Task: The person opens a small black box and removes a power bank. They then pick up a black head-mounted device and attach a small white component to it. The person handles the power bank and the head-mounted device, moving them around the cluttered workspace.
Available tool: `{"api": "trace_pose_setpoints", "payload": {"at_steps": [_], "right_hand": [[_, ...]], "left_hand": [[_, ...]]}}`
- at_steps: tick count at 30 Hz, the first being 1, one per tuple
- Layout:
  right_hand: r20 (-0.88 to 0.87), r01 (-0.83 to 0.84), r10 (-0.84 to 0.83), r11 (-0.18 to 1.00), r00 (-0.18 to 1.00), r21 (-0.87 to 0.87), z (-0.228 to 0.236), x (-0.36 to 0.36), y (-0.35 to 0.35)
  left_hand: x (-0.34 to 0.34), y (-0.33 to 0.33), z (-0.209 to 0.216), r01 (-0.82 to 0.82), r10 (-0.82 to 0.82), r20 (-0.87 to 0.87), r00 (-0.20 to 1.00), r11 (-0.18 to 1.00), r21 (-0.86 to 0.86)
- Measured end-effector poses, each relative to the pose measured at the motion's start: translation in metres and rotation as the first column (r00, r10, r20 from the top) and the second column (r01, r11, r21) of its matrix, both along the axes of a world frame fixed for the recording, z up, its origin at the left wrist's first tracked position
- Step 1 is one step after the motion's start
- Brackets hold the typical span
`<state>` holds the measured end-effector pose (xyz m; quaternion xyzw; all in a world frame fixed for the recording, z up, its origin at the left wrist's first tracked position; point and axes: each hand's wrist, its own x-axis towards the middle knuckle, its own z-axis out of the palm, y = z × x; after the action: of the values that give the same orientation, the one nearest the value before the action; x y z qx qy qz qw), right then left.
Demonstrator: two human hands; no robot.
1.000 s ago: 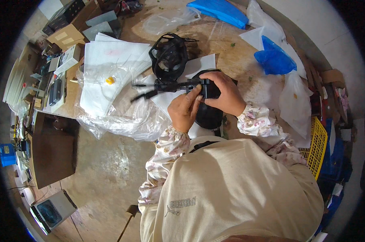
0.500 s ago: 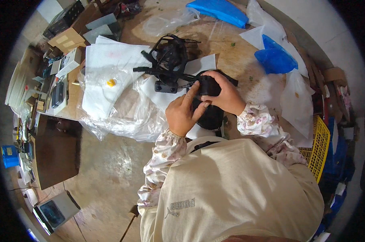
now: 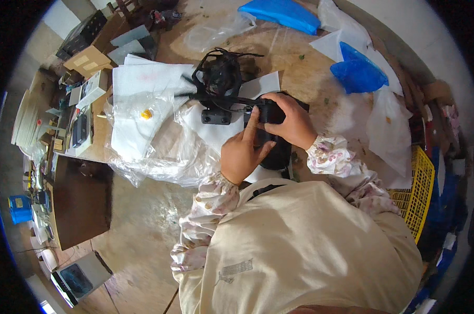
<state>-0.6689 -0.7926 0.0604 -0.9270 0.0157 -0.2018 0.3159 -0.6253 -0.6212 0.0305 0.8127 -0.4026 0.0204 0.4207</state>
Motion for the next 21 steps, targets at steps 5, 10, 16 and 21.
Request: {"api": "trace_pose_setpoints", "payload": {"at_steps": [5, 10, 16, 21], "right_hand": [[-0.007, -0.048, 0.05, 0.988, 0.999, 0.143, -0.007, 0.003, -0.009], [0.082, -0.07, 0.058, 0.985, 0.995, 0.16, -0.02, 0.002, -0.012], [0.064, -0.072, 0.07, 0.997, 0.995, 0.025, -0.007, -0.001, 0.003], [0.081, -0.073, 0.071, 0.997, 0.994, 0.02, -0.007, -0.001, -0.002]], "left_hand": [[0.01, 0.012, -0.015, -0.138, -0.045, -0.476, 0.878, 0.929, -0.343], [0.02, 0.011, -0.008, -0.502, -0.285, -0.88, 0.38, 0.736, -0.455], [0.022, -0.012, -0.008, -0.384, -0.398, -0.891, 0.218, 0.804, -0.453], [0.022, -0.018, -0.016, -0.362, -0.321, -0.899, 0.298, 0.833, -0.418]]}}
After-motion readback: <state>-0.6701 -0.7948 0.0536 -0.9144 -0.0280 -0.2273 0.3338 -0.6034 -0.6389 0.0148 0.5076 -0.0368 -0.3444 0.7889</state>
